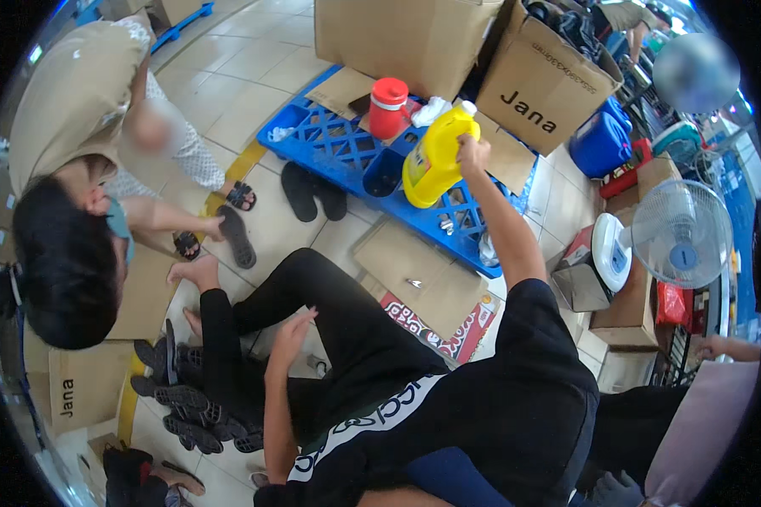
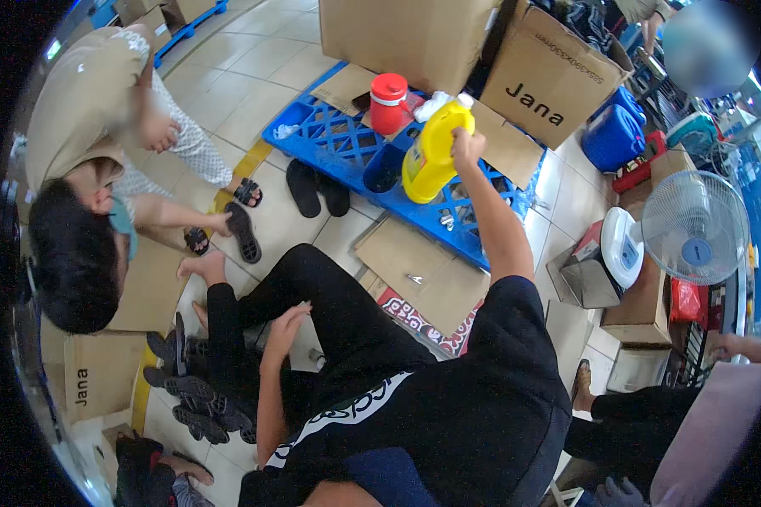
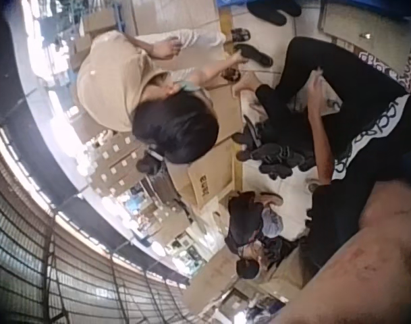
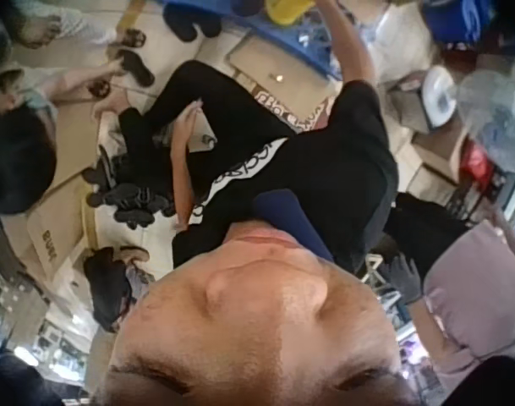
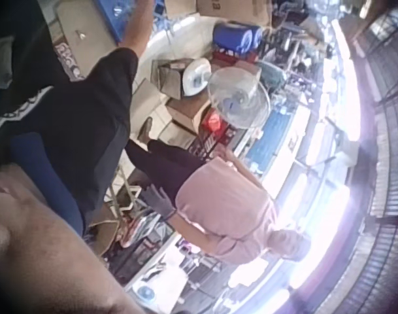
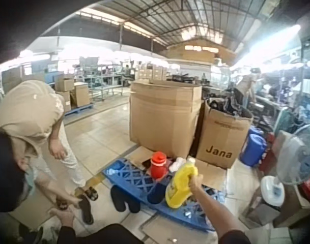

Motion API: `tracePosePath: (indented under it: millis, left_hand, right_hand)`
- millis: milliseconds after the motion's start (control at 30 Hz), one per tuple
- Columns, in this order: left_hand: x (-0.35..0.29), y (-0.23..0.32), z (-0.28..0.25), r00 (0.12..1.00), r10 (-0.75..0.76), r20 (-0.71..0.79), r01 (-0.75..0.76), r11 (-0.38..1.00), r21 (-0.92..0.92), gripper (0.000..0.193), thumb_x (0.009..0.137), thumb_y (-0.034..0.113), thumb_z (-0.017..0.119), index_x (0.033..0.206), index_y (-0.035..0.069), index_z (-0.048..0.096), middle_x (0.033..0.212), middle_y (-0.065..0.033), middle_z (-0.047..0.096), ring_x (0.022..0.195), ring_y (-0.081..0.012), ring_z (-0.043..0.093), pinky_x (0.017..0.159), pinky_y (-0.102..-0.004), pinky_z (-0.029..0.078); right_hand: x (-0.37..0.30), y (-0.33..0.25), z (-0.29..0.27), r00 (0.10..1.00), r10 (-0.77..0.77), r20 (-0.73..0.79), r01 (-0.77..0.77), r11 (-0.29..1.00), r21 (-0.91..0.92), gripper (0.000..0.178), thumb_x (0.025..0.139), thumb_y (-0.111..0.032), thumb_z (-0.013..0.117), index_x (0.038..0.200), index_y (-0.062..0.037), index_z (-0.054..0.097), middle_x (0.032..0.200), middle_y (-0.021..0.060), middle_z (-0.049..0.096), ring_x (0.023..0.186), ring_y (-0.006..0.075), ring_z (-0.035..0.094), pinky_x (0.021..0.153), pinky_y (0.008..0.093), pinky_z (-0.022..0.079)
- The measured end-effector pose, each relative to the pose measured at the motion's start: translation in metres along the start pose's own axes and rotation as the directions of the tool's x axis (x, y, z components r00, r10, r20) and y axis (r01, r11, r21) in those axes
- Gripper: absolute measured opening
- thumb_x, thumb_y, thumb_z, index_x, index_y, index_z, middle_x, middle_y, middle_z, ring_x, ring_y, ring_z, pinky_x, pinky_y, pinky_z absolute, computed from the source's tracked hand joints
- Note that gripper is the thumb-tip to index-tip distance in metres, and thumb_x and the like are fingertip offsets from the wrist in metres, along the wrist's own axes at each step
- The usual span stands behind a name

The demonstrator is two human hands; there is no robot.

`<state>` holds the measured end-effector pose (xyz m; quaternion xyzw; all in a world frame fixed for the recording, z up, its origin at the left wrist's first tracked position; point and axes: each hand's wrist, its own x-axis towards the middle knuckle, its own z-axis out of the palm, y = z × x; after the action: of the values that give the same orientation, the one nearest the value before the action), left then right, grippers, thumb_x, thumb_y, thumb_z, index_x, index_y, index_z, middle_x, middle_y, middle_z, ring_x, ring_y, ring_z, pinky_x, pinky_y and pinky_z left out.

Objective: Applying a liquid cleaning or priming agent to shoe soles using a small brush.

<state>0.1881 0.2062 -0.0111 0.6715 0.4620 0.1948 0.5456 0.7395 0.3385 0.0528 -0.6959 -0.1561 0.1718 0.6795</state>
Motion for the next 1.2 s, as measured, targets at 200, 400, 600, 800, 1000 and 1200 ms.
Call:
tracePosePath:
  millis: [200, 400, 600, 800, 1000, 1200]
  left_hand:
    - [-0.078, -0.017, -0.021, 0.938, -0.155, -0.312, 0.150, 0.988, -0.039, 0.031, 0.096, 0.020, 0.051, 0.118, 0.001, 0.058, 0.113, -0.0137, 0.066, 0.102, -0.0227, 0.064, 0.089, -0.0330, 0.046]
    - [-0.073, -0.026, -0.002, 0.922, -0.359, -0.147, 0.380, 0.761, 0.526, 0.035, 0.090, 0.027, 0.054, 0.120, 0.010, 0.060, 0.107, -0.0151, 0.067, 0.099, -0.0317, 0.064, 0.084, -0.0386, 0.050]
    - [-0.073, -0.016, -0.006, 0.901, -0.385, -0.198, 0.431, 0.841, 0.327, 0.035, 0.093, 0.029, 0.051, 0.119, 0.007, 0.060, 0.108, -0.0157, 0.067, 0.098, -0.0296, 0.065, 0.084, -0.0360, 0.049]
    - [-0.065, -0.026, -0.002, 0.912, -0.390, -0.127, 0.401, 0.783, 0.476, 0.038, 0.095, 0.033, 0.049, 0.123, 0.010, 0.059, 0.110, -0.0141, 0.066, 0.101, -0.0297, 0.063, 0.087, -0.0372, 0.047]
    - [-0.075, -0.019, -0.008, 0.915, -0.363, -0.174, 0.402, 0.800, 0.446, 0.037, 0.096, 0.034, 0.048, 0.121, 0.009, 0.060, 0.110, -0.0141, 0.066, 0.101, -0.0304, 0.063, 0.086, -0.0369, 0.048]
    - [-0.079, -0.026, 0.002, 0.923, -0.300, -0.240, 0.379, 0.810, 0.447, 0.031, 0.094, 0.028, 0.051, 0.115, 0.009, 0.062, 0.102, -0.0148, 0.067, 0.094, -0.0307, 0.065, 0.081, -0.0371, 0.049]
  right_hand:
    - [0.035, -0.010, -0.010, 0.976, -0.205, 0.067, 0.216, 0.942, -0.257, 0.026, 0.072, -0.019, 0.062, 0.081, 0.0050, 0.067, 0.058, 0.0095, 0.061, 0.050, 0.0177, 0.059, 0.049, 0.0344, 0.047]
    - [0.070, 0.025, -0.042, 0.979, -0.204, 0.004, 0.198, 0.946, -0.258, 0.038, 0.077, -0.030, 0.064, 0.092, 0.0055, 0.064, 0.067, 0.0140, 0.065, 0.058, 0.0244, 0.065, 0.058, 0.0368, 0.052]
    - [0.014, 0.038, -0.064, 0.671, -0.717, 0.188, 0.615, 0.397, -0.681, 0.045, 0.086, -0.030, 0.066, 0.109, 0.0054, 0.051, 0.086, 0.0245, 0.062, 0.083, 0.0421, 0.061, 0.074, 0.0441, 0.050]
    - [-0.145, 0.184, -0.126, 0.714, 0.190, 0.674, 0.546, 0.451, -0.706, 0.035, 0.086, -0.030, 0.059, 0.101, 0.0012, 0.055, 0.101, 0.0255, 0.061, 0.095, 0.0410, 0.060, 0.078, 0.0493, 0.050]
    - [-0.216, 0.268, -0.139, 0.695, 0.365, 0.619, 0.495, 0.381, -0.781, 0.040, 0.082, -0.026, 0.066, 0.109, -0.0009, 0.050, 0.110, 0.0237, 0.057, 0.096, 0.0405, 0.060, 0.082, 0.0475, 0.050]
    - [-0.208, 0.260, -0.146, 0.670, 0.427, 0.608, 0.443, 0.427, -0.788, 0.032, 0.087, -0.025, 0.058, 0.109, -0.0041, 0.050, 0.108, 0.0227, 0.058, 0.097, 0.0414, 0.060, 0.081, 0.0498, 0.050]
